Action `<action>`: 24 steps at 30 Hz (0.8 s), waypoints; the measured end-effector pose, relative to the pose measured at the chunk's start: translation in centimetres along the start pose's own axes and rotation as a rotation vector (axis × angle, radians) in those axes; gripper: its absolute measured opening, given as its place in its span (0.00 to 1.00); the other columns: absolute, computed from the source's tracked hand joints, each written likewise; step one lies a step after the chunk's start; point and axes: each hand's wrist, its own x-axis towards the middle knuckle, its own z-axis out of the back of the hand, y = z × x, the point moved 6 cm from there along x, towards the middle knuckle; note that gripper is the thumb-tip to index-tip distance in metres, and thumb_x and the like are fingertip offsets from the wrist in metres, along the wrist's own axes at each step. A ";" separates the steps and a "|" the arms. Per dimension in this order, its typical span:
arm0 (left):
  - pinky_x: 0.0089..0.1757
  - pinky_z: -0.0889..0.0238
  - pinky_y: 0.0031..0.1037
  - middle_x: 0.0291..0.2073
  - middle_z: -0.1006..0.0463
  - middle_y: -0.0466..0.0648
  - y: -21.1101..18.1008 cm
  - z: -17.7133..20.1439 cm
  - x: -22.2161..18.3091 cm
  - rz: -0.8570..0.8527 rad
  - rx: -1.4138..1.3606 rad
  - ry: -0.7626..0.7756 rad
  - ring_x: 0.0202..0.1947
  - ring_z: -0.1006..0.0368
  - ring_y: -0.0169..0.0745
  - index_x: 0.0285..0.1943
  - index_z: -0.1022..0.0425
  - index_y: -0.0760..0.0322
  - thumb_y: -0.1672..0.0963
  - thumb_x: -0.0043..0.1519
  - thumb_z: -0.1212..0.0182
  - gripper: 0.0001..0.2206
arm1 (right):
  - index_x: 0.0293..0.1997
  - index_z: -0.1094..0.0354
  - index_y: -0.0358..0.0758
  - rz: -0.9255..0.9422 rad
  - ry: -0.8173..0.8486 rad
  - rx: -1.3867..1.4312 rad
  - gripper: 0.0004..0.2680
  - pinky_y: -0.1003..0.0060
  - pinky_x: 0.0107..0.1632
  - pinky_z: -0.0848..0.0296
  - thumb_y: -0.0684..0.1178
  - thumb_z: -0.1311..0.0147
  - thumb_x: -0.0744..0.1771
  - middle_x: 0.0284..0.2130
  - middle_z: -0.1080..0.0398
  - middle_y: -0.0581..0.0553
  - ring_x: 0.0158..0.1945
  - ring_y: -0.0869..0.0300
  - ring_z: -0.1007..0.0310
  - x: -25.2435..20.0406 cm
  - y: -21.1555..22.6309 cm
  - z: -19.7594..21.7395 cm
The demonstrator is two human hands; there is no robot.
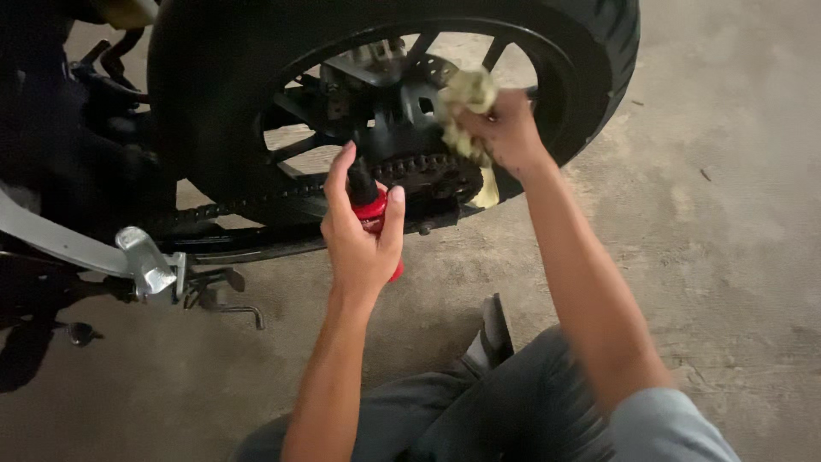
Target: The person sits on the floor and cleans the motorcycle chain and rear sprocket. They spray a red bottle of cleaner onto the chain and wipe it with a yellow cloth, rotating the wheel to access different sections.
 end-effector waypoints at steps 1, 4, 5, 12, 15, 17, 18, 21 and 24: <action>0.44 0.22 0.24 0.48 0.20 0.52 -0.4 0.0 0.4 -0.003 -0.012 -0.016 0.41 0.19 0.35 0.77 0.45 0.65 0.59 0.69 0.36 0.29 | 0.47 0.23 0.34 -0.016 -0.082 0.103 0.06 0.68 0.28 0.26 0.45 0.43 0.70 0.29 0.22 0.48 0.26 0.65 0.23 -0.8 -0.5 0.6; 0.39 0.22 0.23 0.54 0.21 0.57 -1.3 0.4 2.1 -0.008 0.017 -0.054 0.39 0.18 0.37 0.77 0.45 0.66 0.60 0.69 0.37 0.28 | 0.50 0.27 0.31 -0.024 -0.288 0.372 0.07 0.67 0.33 0.25 0.43 0.45 0.70 0.35 0.23 0.46 0.33 0.62 0.23 -2.7 -2.4 2.1; 0.37 0.22 0.23 0.56 0.22 0.58 -1.4 0.4 2.9 -0.008 0.062 -0.056 0.37 0.17 0.37 0.76 0.45 0.66 0.61 0.69 0.37 0.28 | 0.51 0.28 0.30 -0.001 -0.338 0.430 0.07 0.68 0.38 0.24 0.43 0.44 0.71 0.38 0.23 0.46 0.38 0.63 0.23 -3.2 -3.2 2.4; 0.36 0.25 0.25 0.47 0.20 0.57 -0.9 -0.9 3.3 0.104 0.149 -0.052 0.35 0.15 0.39 0.73 0.46 0.67 0.60 0.70 0.39 0.25 | 0.51 0.33 0.30 -0.105 -0.554 0.515 0.06 0.67 0.49 0.19 0.42 0.49 0.70 0.45 0.25 0.46 0.47 0.63 0.22 -5.7 -9.7 5.4; 0.37 0.24 0.27 0.53 0.23 0.63 -2.0 -1.3 2.3 -0.050 0.243 -0.122 0.39 0.15 0.46 0.69 0.43 0.68 0.60 0.69 0.38 0.22 | 0.54 0.33 0.29 -0.129 -0.535 0.635 0.07 0.67 0.46 0.22 0.41 0.49 0.72 0.45 0.26 0.45 0.45 0.62 0.24 -6.2 -10.0 5.2; 0.38 0.24 0.27 0.51 0.22 0.60 -1.4 -1.4 1.8 0.014 0.261 -0.115 0.38 0.14 0.45 0.68 0.42 0.69 0.60 0.70 0.38 0.21 | 0.55 0.34 0.29 -0.110 -0.534 0.623 0.07 0.66 0.47 0.23 0.40 0.47 0.72 0.46 0.28 0.43 0.46 0.60 0.25 -6.3 -9.6 5.1; 0.38 0.24 0.27 0.50 0.21 0.58 -1.0 -1.4 1.7 0.043 0.269 -0.112 0.37 0.14 0.45 0.68 0.42 0.69 0.60 0.70 0.38 0.20 | 0.55 0.35 0.28 -0.097 -0.534 0.617 0.07 0.65 0.48 0.24 0.40 0.47 0.72 0.46 0.28 0.42 0.46 0.60 0.26 -6.2 -9.3 5.1; 0.40 0.20 0.28 0.56 0.24 0.61 -1.3 -0.4 1.1 -0.101 0.310 -0.198 0.38 0.15 0.47 0.68 0.44 0.70 0.60 0.70 0.38 0.21 | 0.56 0.39 0.41 -0.332 -0.704 1.017 0.10 0.61 0.49 0.20 0.45 0.54 0.69 0.47 0.30 0.43 0.47 0.58 0.26 -7.0 -9.8 5.4; 0.40 0.24 0.27 0.53 0.24 0.60 0.0 0.3 0.9 -0.073 0.188 -0.179 0.40 0.15 0.44 0.69 0.45 0.71 0.61 0.71 0.39 0.22 | 0.62 0.39 0.30 -0.005 -0.464 0.917 0.12 0.62 0.58 0.26 0.39 0.50 0.71 0.53 0.33 0.40 0.56 0.56 0.31 -6.6 -5.1 6.0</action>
